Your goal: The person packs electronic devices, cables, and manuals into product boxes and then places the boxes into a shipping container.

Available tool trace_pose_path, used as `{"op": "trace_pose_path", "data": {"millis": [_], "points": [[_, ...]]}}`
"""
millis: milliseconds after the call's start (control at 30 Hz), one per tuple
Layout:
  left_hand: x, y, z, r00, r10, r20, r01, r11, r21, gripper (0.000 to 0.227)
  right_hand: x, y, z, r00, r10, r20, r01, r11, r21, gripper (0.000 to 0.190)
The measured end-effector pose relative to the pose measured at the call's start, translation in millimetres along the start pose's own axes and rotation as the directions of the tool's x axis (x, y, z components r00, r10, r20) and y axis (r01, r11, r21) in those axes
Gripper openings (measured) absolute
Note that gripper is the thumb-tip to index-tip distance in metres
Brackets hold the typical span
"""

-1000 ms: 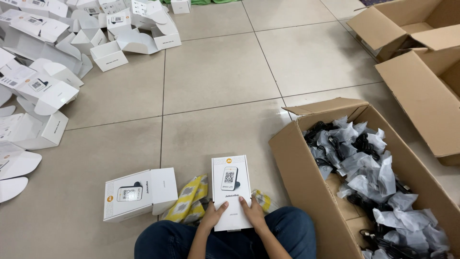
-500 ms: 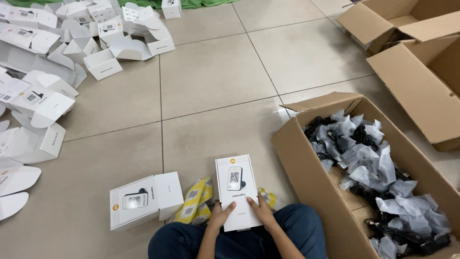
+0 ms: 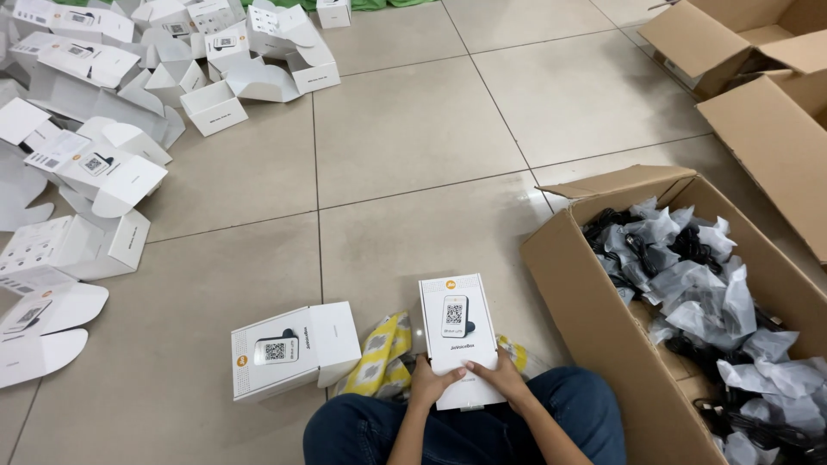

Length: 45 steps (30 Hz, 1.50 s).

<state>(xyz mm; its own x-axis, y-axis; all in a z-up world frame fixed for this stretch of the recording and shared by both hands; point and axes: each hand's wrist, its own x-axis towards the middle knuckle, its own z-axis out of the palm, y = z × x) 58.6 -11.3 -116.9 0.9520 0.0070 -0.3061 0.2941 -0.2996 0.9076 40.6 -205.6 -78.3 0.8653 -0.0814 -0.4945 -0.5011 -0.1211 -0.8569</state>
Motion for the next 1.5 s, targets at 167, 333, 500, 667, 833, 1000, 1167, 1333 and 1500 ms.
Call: {"op": "trace_pose_path", "data": {"millis": [167,333,500,667,833,1000,1167,1333,1500], "points": [[-5,13,-1,0.998,-0.037,-0.053,0.038,0.999,0.026,0.089,11,10,-1,0.997,-0.067,-0.025,0.066,0.997,-0.03,0.088],[-5,26,-5,0.998,-0.035,-0.052,0.034,0.999,-0.018,0.098,17,12,-5,0.997,-0.053,-0.053,0.048,0.994,-0.093,0.077],[-16,69,-8,0.997,-0.011,-0.07,0.003,0.993,-0.12,0.111,19,7,-2,0.982,0.056,-0.182,-0.01,0.969,0.245,0.084],[-10,80,-7,0.991,-0.027,-0.134,0.04,0.995,0.095,0.106,51,53,0,0.938,-0.099,-0.331,0.156,0.976,0.151,0.077],[2,81,0,0.982,0.02,-0.186,0.005,0.991,0.134,0.087,59,55,5,0.955,-0.04,-0.295,0.089,0.984,0.155,0.06],[6,96,1,0.979,0.004,-0.205,0.007,0.999,0.05,0.077,61,60,9,0.865,-0.098,-0.492,0.151,0.986,0.069,0.053],[11,89,0,0.999,0.054,-0.004,-0.054,0.997,-0.054,0.079,62,56,0,0.822,-0.109,-0.558,0.148,0.989,0.025,0.051],[7,84,-4,0.971,0.227,0.069,-0.228,0.974,0.005,0.081,53,52,3,0.804,-0.095,-0.588,0.158,0.986,0.057,0.052],[3,60,5,0.992,0.11,-0.055,-0.096,0.972,0.214,0.065,44,35,7,0.769,-0.126,-0.627,0.143,0.989,-0.023,0.053]]}}
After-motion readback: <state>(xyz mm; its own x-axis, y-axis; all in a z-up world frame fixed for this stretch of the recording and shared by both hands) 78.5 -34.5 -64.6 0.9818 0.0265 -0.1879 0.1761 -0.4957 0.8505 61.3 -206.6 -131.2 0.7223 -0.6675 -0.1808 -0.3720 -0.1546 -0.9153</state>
